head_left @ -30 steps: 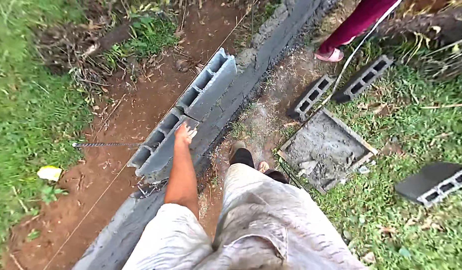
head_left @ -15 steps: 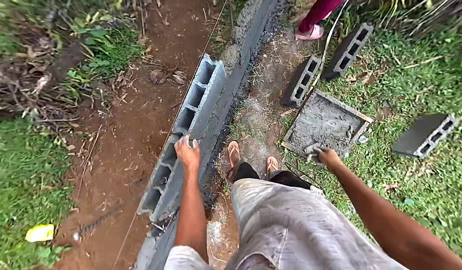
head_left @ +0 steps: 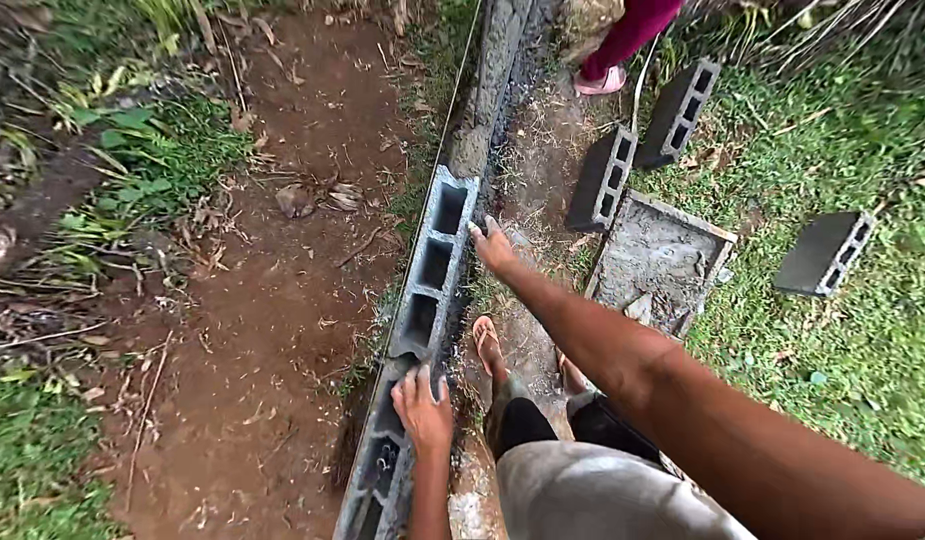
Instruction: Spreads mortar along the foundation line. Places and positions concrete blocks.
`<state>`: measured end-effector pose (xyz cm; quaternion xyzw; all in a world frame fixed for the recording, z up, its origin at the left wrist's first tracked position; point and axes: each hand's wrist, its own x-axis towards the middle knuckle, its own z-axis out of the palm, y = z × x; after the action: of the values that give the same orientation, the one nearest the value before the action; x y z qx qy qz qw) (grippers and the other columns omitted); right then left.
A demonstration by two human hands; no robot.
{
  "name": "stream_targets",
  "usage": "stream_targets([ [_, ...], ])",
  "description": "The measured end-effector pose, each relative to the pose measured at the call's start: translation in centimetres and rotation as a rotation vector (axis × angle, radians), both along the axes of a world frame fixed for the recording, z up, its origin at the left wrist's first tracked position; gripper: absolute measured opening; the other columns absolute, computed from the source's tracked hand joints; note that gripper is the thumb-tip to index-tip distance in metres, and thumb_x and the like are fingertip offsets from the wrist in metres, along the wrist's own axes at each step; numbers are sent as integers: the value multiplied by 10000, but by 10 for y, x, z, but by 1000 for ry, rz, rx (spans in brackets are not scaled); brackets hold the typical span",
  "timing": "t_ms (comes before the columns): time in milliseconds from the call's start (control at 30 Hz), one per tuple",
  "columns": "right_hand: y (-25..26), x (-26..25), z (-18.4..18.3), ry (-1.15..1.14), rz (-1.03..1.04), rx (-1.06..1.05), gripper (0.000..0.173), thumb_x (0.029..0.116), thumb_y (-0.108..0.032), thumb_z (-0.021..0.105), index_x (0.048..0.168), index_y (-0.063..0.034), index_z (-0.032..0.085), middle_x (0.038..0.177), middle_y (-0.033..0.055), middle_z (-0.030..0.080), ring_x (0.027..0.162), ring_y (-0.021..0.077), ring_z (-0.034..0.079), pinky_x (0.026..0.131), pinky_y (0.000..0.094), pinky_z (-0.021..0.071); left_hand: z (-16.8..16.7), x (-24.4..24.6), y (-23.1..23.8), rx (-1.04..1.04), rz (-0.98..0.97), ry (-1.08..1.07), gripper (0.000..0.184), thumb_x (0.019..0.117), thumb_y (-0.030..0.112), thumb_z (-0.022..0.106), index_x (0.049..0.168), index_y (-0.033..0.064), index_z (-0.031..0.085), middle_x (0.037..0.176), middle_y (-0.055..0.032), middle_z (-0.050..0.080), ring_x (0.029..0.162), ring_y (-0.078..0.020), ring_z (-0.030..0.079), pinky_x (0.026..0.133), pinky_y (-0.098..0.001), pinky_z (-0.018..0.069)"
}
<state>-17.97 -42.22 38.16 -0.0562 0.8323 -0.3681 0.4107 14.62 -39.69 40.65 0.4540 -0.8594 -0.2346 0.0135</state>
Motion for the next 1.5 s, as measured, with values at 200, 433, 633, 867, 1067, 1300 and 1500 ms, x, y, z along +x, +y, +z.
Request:
stream_targets([
  [200,-27,14,0,60,-88,1,576,1119,-410,400,1614,-121,346,1485,228,553,1374,406,536,1141,601,409,-11,4,-4,-46,-3,74,357,922,234,703,1211,24,726,1197,-247,684,1146,-493,607,968,-636,476],
  [433,-27,17,-3,51,-118,-31,555,1119,-387,406,1604,-121,371,1470,229,565,1365,409,538,1137,612,405,-9,4,-7,-24,5,82,322,954,224,675,1195,18,728,1161,-234,699,1136,-477,619,976,-643,472],
  [633,-26,16,-4,57,-113,-32,559,1114,-394,420,1601,-121,379,1461,226,573,1359,401,545,1138,605,406,-14,5,-4,-78,12,104,309,952,227,658,1163,15,736,1119,-220,706,1104,-458,629,962,-630,478],
  [867,-26,15,-5,36,-118,-35,563,1114,-401,424,1602,-125,378,1502,196,548,1390,376,523,1155,594,391,-22,5,-1,-128,20,135,285,952,241,648,1106,24,751,1092,-199,710,1087,-439,629,938,-596,487],
  [1067,-28,16,-5,2,-157,-33,561,1107,-413,445,1606,-165,379,1440,209,595,1318,391,582,1094,611,449,-22,3,-1,-124,28,112,274,951,229,651,1079,7,747,1102,-210,709,1098,-447,627,956,-597,481],
  [1300,-21,10,-18,-95,-186,-150,573,1095,-411,486,1605,-176,372,1479,198,560,1272,379,618,1026,609,516,-17,-2,-3,-150,42,75,294,935,272,681,1091,33,750,1090,-199,706,1121,-442,617,982,-603,463],
  [1500,3,17,-16,-325,-368,-458,462,1140,-276,369,1574,-117,378,1496,194,523,1186,303,670,950,475,591,-1,-16,-10,-64,67,7,368,919,300,729,1171,32,736,1217,-269,659,1176,-501,581,1005,-650,438],
])
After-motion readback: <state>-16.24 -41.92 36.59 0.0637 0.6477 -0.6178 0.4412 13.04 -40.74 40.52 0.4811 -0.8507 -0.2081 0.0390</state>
